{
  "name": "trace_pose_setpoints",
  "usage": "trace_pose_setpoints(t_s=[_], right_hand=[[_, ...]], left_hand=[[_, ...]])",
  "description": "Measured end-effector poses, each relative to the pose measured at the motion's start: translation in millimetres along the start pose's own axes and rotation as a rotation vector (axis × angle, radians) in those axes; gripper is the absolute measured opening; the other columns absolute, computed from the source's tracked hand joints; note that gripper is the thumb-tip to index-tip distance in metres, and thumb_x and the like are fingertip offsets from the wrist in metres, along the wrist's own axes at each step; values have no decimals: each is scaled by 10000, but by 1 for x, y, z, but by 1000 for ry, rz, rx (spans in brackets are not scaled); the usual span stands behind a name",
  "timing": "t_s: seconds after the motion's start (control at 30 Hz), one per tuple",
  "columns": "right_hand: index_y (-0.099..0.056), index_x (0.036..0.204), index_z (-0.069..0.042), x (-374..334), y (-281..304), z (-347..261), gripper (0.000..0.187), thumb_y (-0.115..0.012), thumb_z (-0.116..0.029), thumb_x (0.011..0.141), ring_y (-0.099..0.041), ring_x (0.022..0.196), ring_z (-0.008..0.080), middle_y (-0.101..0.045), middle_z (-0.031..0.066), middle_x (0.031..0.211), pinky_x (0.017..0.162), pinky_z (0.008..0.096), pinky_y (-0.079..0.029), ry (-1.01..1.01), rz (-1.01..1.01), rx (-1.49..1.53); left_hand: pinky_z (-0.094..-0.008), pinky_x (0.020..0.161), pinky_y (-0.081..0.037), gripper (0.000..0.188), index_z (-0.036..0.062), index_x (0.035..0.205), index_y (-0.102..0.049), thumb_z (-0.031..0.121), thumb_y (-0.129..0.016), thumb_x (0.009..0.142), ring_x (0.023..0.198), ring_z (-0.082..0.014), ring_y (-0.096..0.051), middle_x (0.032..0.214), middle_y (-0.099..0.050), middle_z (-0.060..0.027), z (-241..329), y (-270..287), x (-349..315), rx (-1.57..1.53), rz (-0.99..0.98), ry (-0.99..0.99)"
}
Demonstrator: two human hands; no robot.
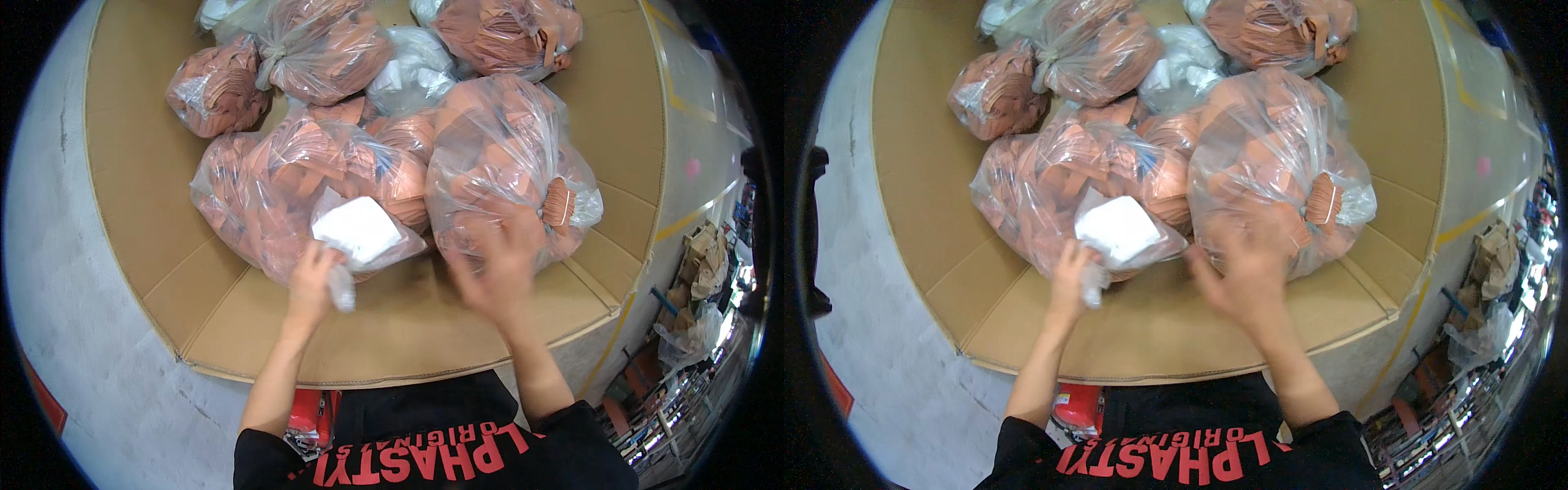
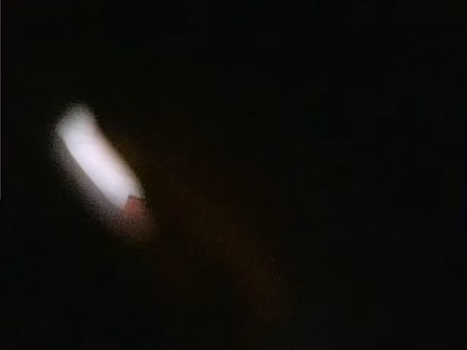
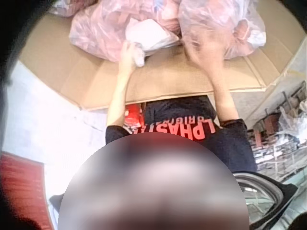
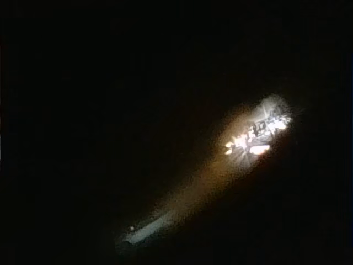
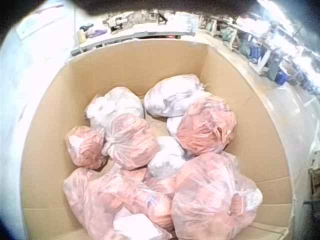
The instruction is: The person opens plastic bags containing folded pink fabric pieces inside a cardboard box, checks labels, and moves the bags around. The person then picks up two bags and walks across the room to a table where another person is working.
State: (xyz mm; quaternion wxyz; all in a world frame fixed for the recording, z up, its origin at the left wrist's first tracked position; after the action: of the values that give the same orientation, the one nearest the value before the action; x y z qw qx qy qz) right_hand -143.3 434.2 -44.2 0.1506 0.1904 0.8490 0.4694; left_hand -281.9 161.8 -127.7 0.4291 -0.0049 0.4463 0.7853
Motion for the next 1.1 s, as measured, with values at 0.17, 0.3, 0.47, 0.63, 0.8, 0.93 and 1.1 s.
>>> trace_pose_setpoints(t_s=[0.17, 0.3, 0.47, 0.63, 0.8, 0.93, 1.1], right_hand=[[-510, 1575, -178, 7, 31, 95, 780, -821, -384, 891, -443, 1419, 520, -383, 317, 1598, 1217, 605, -310, -282, 188, -396], [-477, 1608, -205, -5, 25, 132, 794, -793, -432, 915, -414, 1459, 517, -388, 337, 1595, 1228, 618, -290, -392, 47, -205], [-480, 1607, -221, -6, 23, 120, 833, -807, -486, 889, -419, 1465, 498, -414, 337, 1573, 1234, 611, -289, -363, -1, -325], [-521, 1582, -209, 0, 20, 100, 947, -918, -451, 757, -400, 1471, 521, -358, 354, 1600, 1213, 585, -350, -300, -2, -286], [-563, 1551, -222, -1, 27, 96, 1033, -1003, -284, 619, -359, 1495, 547, -297, 366, 1626, 1189, 564, -403, -226, -106, -161], [-642, 1416, -174, 0, 28, 103, 915, -1006, -197, 577, -363, 1492, 545, -276, 356, 1634, 1181, 559, -416, -173, -100, -134], [-677, 1215, -127, -3, 26, 121, 726, -1001, -164, 567, -412, 1457, 528, -324, 302, 1609, 1167, 546, -433, -160, -28, 5]], left_hand=[[-375, 742, -499, 97, 39, 988, -620, 123, -614, 1036, 846, -248, -605, 912, -580, -93, -49, 82, -1, -12, 469, -71], [-334, 746, -483, 213, 38, 1020, -606, 200, -529, 1135, 840, -144, -553, 922, -565, -27, -83, 176, 13, -18, 880, 193], [-413, 1030, -521, 303, 21, 1286, -664, 186, -692, 1034, 1145, -308, -663, 1265, -684, -162, -76, 217, 47, 364, 582, 66], [-542, 1161, -448, 510, 86, 1417, -644, 276, -766, 959, 1415, -453, -515, 1510, -562, -251, -28, 108, 107, 495, 197, -25], [-558, 1231, -363, 610, 93, 1415, -641, 506, -701, 970, 1418, -424, -523, 1549, -536, -217, 16, -21, 164, 496, 63, -375], [-549, 1140, -410, 627, 107, 1281, -692, 639, -655, 952, 1332, -370, -577, 1371, -655, -167, 15, -60, 196, 717, -85, -286], [-500, 911, -488, 500, 120, 947, -754, 613, -676, 944, 1024, -331, -696, 950, -753, -118, 3, -50, 196, 616, -112, -363]])
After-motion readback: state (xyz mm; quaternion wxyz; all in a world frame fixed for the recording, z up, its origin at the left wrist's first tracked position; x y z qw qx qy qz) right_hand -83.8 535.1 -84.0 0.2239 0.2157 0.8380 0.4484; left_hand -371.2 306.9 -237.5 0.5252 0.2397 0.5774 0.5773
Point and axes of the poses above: each hand's wrist, its own x-axis towards the middle knuckle, its own y-axis out of the back of the hand, z = x × y, the point moved 2 cm from there along x, towards the middle knuckle
